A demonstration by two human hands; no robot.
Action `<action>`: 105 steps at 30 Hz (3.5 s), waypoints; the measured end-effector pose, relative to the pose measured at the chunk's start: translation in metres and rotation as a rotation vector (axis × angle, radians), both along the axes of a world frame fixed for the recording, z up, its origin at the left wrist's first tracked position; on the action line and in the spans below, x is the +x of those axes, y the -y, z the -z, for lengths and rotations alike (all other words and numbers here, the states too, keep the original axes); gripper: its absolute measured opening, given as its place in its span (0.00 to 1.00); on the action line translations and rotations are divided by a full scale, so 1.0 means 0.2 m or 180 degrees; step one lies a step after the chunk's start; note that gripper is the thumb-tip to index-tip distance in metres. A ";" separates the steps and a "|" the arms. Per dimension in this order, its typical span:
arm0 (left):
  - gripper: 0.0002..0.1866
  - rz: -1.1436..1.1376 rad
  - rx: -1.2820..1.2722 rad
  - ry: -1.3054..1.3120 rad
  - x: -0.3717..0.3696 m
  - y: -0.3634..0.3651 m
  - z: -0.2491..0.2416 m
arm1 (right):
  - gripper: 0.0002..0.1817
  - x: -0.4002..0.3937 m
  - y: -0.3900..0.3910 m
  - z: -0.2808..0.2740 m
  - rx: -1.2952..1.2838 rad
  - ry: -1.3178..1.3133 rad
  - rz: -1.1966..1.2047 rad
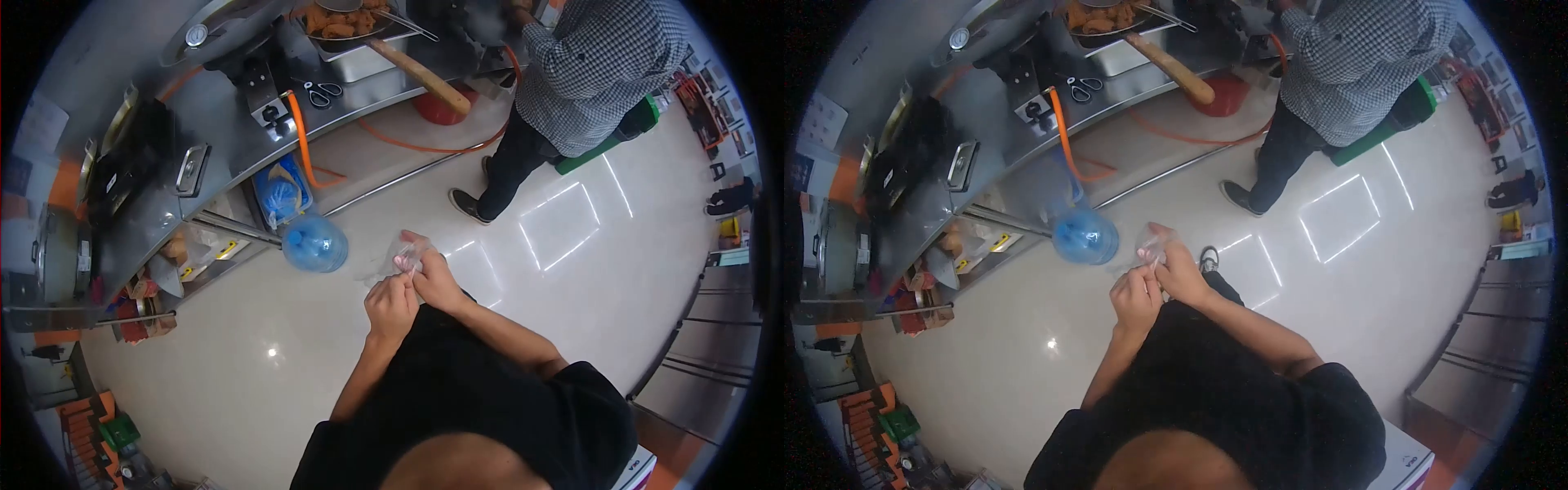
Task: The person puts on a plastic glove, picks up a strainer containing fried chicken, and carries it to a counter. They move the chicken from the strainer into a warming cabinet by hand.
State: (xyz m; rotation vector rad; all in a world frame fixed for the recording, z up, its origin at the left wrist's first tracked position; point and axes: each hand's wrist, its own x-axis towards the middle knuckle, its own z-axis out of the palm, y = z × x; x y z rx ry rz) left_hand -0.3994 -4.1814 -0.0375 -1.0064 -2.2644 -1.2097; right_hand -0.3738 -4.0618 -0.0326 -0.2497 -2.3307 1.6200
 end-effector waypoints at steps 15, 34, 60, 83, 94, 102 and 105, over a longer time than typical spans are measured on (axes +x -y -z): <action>0.02 0.0807 -0.0884 0.0136 0.06 -0.06 -0.04 | 0.18 -0.03 -0.22 0.03 0.3270 0.1022 -0.0651; 0.05 0.1728 -0.0586 -0.0497 0.13 -0.12 -0.18 | 0.35 -0.02 -0.13 -0.04 0.0549 0.0589 -0.0820; 0.16 0.1402 0.1649 0.3481 -0.49 -0.78 -0.15 | 0.11 -0.96 -1.33 -0.52 0.2195 -0.1019 0.1361; 0.15 0.0621 0.3923 0.5433 -1.33 -1.35 -0.31 | 0.13 -1.74 -1.99 -0.23 0.1944 -0.0521 0.1052; 0.14 0.0097 0.2673 0.4653 -1.34 -1.36 -0.44 | 0.14 -1.50 -2.00 -0.14 0.0952 -0.0212 0.1002; 0.11 0.0204 0.2520 0.4598 -1.29 -1.24 -0.41 | 0.15 -1.36 -1.98 -0.13 0.0508 -0.0294 0.1074; 0.11 0.0187 0.2491 0.4608 -1.28 -1.21 -0.41 | 0.15 -1.33 -1.98 -0.10 0.0483 -0.0190 0.1068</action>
